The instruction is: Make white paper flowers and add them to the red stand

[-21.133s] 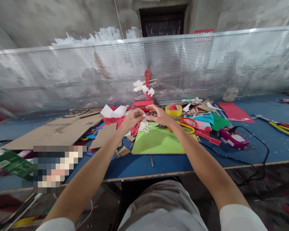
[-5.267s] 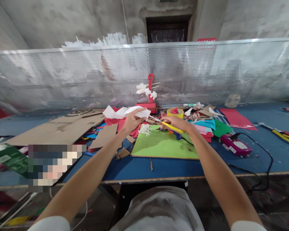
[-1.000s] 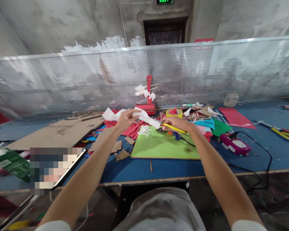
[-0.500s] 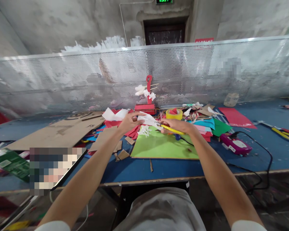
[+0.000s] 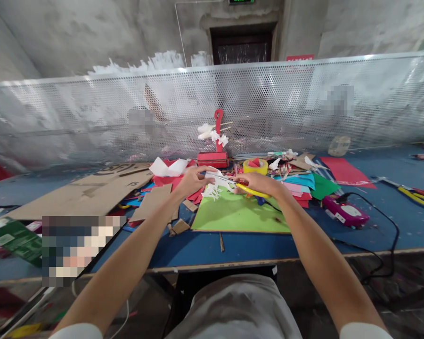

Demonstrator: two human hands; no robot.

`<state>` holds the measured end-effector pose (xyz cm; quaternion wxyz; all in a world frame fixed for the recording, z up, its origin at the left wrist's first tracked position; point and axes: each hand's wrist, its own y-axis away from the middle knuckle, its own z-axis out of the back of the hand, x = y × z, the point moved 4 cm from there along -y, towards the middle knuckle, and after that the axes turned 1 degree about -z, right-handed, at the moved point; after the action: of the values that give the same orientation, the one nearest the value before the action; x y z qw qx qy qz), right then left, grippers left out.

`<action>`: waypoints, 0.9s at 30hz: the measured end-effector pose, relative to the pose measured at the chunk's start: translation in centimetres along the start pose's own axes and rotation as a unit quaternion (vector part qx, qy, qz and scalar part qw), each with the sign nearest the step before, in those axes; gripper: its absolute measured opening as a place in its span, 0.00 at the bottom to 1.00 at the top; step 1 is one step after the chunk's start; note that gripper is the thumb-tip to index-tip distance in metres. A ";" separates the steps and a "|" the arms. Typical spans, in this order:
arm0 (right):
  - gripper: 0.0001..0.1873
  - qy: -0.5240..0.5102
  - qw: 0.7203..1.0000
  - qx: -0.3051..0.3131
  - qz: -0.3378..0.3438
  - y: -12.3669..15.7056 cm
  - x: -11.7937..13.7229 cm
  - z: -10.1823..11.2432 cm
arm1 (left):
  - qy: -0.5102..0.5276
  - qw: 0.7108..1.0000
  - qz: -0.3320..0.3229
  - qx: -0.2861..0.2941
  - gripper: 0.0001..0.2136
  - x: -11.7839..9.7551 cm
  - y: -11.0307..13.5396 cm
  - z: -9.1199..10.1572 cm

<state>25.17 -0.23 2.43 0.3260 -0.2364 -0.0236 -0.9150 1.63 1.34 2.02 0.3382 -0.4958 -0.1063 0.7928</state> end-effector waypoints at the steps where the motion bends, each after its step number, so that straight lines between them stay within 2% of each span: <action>1: 0.29 -0.001 1.000 0.002 -0.009 0.0 -0.1 0.0 | -0.006 1.000 0.002 0.000 0.18 -0.1 0.0 0.0; 5: 0.30 -0.023 0.999 0.006 -0.024 0.0 -0.1 0.2 | -0.004 1.000 0.016 -0.001 0.21 -0.4 0.1 0.2; 9: 0.27 -0.020 1.000 -0.008 0.012 1.0 0.3 1.6 | -0.010 1.000 0.006 -0.018 0.20 -0.5 0.0 0.7; 11: 0.27 -0.037 0.999 0.019 -0.004 1.8 -0.1 2.2 | -0.013 1.000 -0.007 -0.028 0.20 -0.2 -0.1 1.0; 13: 0.28 -0.038 0.999 0.012 -0.027 2.5 -0.9 3.0 | -0.008 0.999 -0.016 -0.033 0.20 0.1 -0.2 1.2; 15: 0.28 0.000 0.999 -0.031 -0.045 2.8 -2.1 3.7 | 0.006 0.999 -0.021 -0.031 0.20 0.5 -0.3 1.2; 18: 0.28 0.105 0.985 -0.079 -0.108 2.6 -4.6 4.0 | 0.044 0.998 -0.027 -0.019 0.20 0.5 -0.3 1.2; 21: 0.28 0.203 0.958 -0.062 -0.192 2.3 -7.2 3.4 | 0.072 0.997 -0.037 -0.017 0.18 0.3 -0.2 1.2; 27: 0.21 0.263 0.943 -0.034 -0.202 2.2 -9.0 2.5 | 0.199 0.979 -0.004 -0.034 0.15 0.5 -0.3 1.6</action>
<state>33.64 3.83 0.32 0.1210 0.0113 0.0469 -0.9915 0.27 2.12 2.62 0.3388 -0.6544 -0.0657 0.6728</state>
